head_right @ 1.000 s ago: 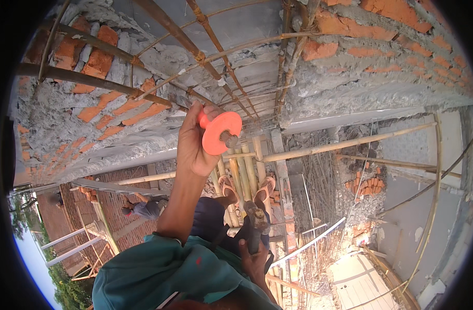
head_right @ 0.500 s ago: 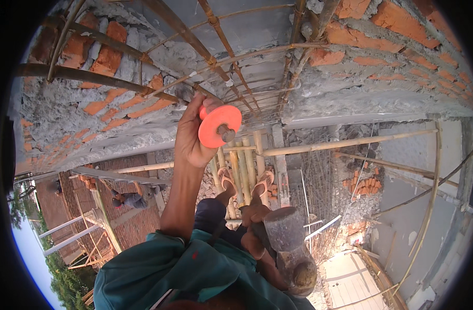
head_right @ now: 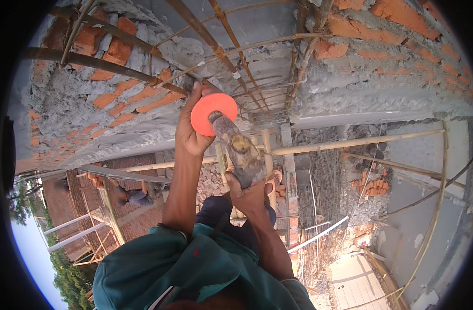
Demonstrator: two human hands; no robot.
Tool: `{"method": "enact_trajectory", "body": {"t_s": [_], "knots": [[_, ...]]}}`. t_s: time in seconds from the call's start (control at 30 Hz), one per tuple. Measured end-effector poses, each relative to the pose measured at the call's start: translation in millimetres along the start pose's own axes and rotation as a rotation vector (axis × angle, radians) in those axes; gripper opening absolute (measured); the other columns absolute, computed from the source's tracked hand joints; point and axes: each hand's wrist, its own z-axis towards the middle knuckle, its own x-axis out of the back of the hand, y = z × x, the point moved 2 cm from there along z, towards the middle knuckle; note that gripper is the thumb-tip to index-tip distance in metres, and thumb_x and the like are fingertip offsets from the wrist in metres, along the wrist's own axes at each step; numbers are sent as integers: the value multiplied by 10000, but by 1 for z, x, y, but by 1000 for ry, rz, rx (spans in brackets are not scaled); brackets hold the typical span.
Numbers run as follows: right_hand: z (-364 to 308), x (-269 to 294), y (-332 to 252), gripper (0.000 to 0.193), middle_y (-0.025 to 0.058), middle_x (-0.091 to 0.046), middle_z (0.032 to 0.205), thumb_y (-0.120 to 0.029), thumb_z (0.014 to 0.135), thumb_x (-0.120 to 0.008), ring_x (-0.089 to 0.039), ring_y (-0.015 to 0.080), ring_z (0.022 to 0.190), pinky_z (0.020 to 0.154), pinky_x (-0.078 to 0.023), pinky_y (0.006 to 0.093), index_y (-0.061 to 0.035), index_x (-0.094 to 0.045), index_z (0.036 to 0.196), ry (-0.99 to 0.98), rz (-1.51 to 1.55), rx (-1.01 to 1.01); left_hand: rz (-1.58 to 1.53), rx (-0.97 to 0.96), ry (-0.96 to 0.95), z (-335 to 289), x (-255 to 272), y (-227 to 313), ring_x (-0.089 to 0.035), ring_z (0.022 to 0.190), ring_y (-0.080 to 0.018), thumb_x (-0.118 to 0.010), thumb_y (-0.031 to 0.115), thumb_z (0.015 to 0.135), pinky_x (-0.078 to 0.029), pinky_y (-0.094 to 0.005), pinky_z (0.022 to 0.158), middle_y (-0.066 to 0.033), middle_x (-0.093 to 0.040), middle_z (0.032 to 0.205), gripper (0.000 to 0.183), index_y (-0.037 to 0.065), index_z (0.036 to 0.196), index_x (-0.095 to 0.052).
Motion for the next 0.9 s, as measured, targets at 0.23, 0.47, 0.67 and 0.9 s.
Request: {"method": "enact_trajectory", "body": {"t_s": [0.23,0.47,0.67,0.9], "knots": [[-36,24,-47,703,68,-546,665,-723,886,-646,-553,191,554,540,-492,364,-43,-505,992,69,465,511,-125,88,-72,1,9,4,-587,894,-176,-606,196,1064,-560,-346,851,-52,-581,911,151,55,1011,-586],[6,-4,-18,620,31,-531,674,-643,927,-669,-542,125,572,516,-446,313,-57,-490,1023,-69,-58,-55,-3,-3,2,3,18,7,-579,885,-168,-618,174,1055,-561,-331,844,-54,-577,891,136,50,1001,-611],[-31,17,-57,563,76,-569,673,-585,910,-680,-571,185,548,526,-504,365,-60,-493,994,68,459,655,-54,34,-59,5,23,6,-573,889,-169,-631,170,1048,-569,-323,840,-53,-574,904,135,49,989,-618],[-5,-12,-9,619,69,-594,662,-638,919,-687,-556,181,553,546,-489,378,-40,-527,936,-56,-211,-143,31,36,5,8,25,11,-578,884,-176,-640,144,1038,-572,-324,844,-58,-569,896,114,50,978,-618]]}}
